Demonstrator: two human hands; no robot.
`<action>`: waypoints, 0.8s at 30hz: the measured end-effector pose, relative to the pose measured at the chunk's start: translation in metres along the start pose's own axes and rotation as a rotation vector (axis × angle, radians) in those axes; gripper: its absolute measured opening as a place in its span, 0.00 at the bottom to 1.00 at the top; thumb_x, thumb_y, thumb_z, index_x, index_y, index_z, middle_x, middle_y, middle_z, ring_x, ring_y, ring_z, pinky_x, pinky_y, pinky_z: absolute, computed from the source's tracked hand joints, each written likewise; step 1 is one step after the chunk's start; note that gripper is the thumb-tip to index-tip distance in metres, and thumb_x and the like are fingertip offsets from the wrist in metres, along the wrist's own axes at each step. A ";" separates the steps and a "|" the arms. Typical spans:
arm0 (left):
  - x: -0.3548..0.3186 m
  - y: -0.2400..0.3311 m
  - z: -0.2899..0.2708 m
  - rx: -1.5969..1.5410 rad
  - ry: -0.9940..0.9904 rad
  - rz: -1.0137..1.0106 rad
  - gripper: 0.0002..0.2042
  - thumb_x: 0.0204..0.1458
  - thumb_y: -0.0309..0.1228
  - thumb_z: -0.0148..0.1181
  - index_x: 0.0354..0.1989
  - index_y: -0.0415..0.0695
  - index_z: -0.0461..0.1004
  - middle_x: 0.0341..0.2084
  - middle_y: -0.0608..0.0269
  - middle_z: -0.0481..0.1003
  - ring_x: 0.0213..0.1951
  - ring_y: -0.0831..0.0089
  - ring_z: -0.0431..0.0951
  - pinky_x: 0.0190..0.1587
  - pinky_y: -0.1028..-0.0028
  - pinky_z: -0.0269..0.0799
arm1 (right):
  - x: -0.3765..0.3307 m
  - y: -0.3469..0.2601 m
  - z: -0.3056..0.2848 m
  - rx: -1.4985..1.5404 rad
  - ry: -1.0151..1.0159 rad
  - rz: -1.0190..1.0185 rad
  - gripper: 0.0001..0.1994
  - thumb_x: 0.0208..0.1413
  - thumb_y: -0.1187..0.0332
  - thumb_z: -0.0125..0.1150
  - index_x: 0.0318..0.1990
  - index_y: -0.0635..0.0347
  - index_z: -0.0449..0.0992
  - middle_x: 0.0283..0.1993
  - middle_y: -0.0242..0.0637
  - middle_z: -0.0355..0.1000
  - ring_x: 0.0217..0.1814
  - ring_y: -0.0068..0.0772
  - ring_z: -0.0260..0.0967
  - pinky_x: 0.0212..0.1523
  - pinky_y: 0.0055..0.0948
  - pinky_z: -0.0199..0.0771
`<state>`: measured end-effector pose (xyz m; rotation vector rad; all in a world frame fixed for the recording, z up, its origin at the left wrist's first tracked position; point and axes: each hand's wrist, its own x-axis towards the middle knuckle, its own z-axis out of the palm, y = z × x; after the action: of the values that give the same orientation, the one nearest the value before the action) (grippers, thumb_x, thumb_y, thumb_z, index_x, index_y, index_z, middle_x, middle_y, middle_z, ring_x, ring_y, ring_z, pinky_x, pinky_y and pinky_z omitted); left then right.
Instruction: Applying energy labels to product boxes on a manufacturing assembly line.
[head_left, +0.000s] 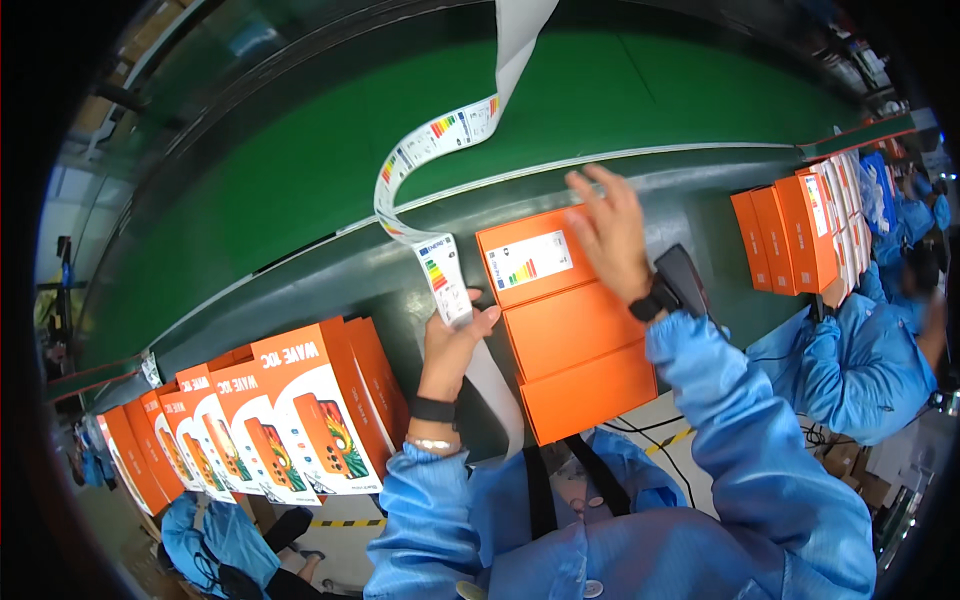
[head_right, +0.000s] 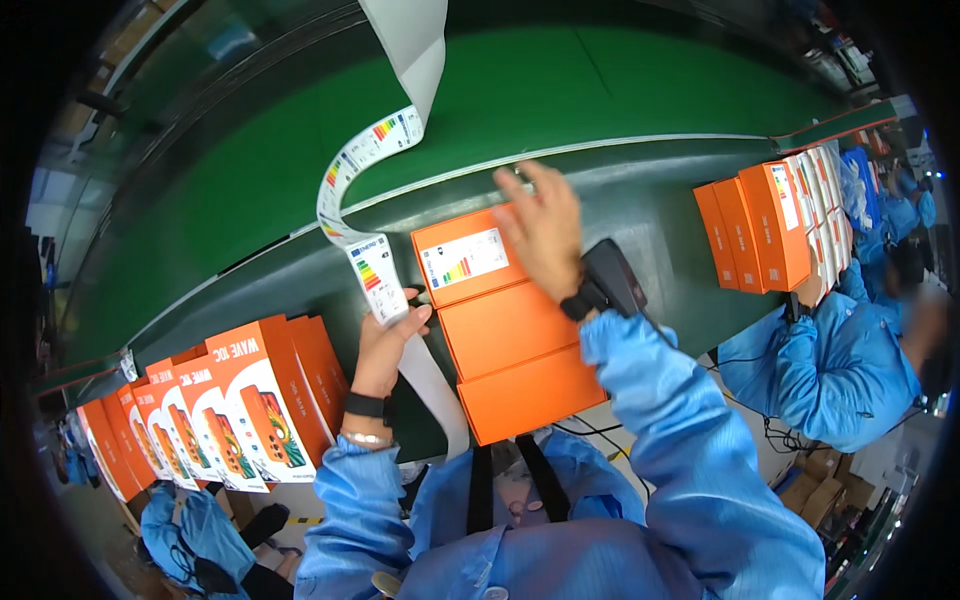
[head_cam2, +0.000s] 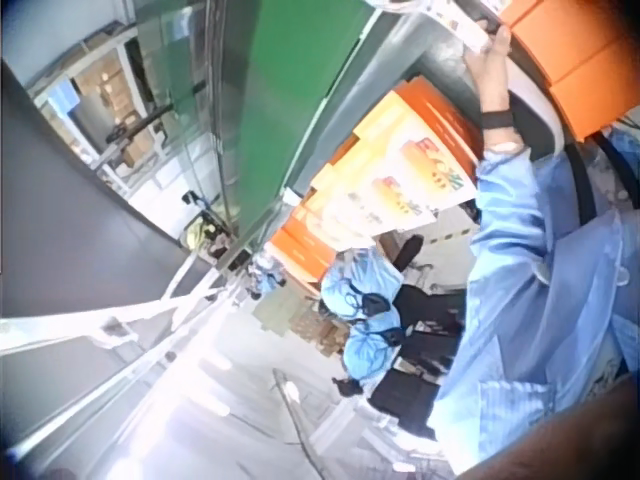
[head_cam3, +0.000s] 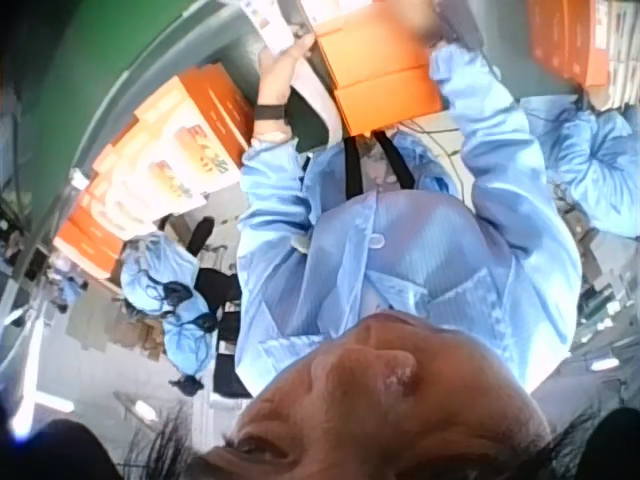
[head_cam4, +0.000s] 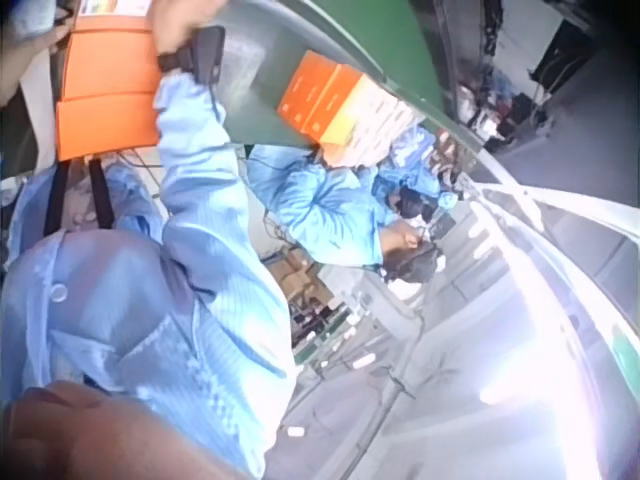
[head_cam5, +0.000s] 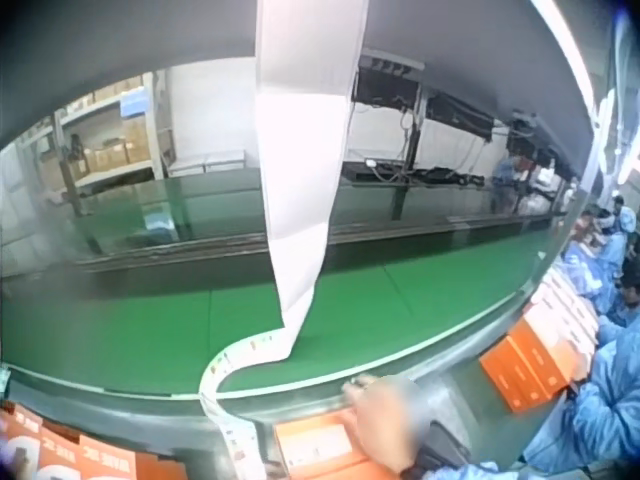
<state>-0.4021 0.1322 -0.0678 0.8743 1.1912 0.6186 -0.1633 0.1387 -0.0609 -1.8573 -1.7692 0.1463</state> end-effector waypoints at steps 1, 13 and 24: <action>-0.013 0.011 0.001 -0.010 -0.038 0.013 0.16 0.46 0.27 0.58 0.42 0.36 0.66 0.23 0.64 0.71 0.25 0.76 0.71 0.31 0.78 0.66 | -0.008 -0.024 -0.001 0.141 0.013 -0.051 0.23 0.46 0.65 0.57 0.52 0.55 0.65 0.55 0.46 0.55 0.57 0.48 0.52 0.53 0.41 0.57; -0.096 0.008 -0.027 0.038 -0.348 0.063 0.06 0.51 0.24 0.46 0.33 0.38 0.70 0.25 0.65 0.71 0.30 0.78 0.71 0.37 0.77 0.68 | -0.045 -0.123 -0.012 1.302 -0.541 0.300 0.17 0.46 0.79 0.53 0.47 0.67 0.67 0.42 0.34 0.61 0.45 0.25 0.63 0.44 0.22 0.65; -0.102 0.000 -0.026 -0.711 -0.178 -0.179 0.16 0.54 0.43 0.45 0.37 0.41 0.69 0.32 0.65 0.71 0.35 0.78 0.72 0.38 0.78 0.67 | -0.070 -0.149 -0.007 0.713 -0.476 -0.232 0.12 0.37 0.82 0.59 0.34 0.65 0.73 0.30 0.35 0.62 0.32 0.31 0.61 0.31 0.25 0.63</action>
<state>-0.4553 0.0572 -0.0174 0.2108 0.7861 0.7324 -0.3003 0.0653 -0.0066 -1.1462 -1.8678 1.0507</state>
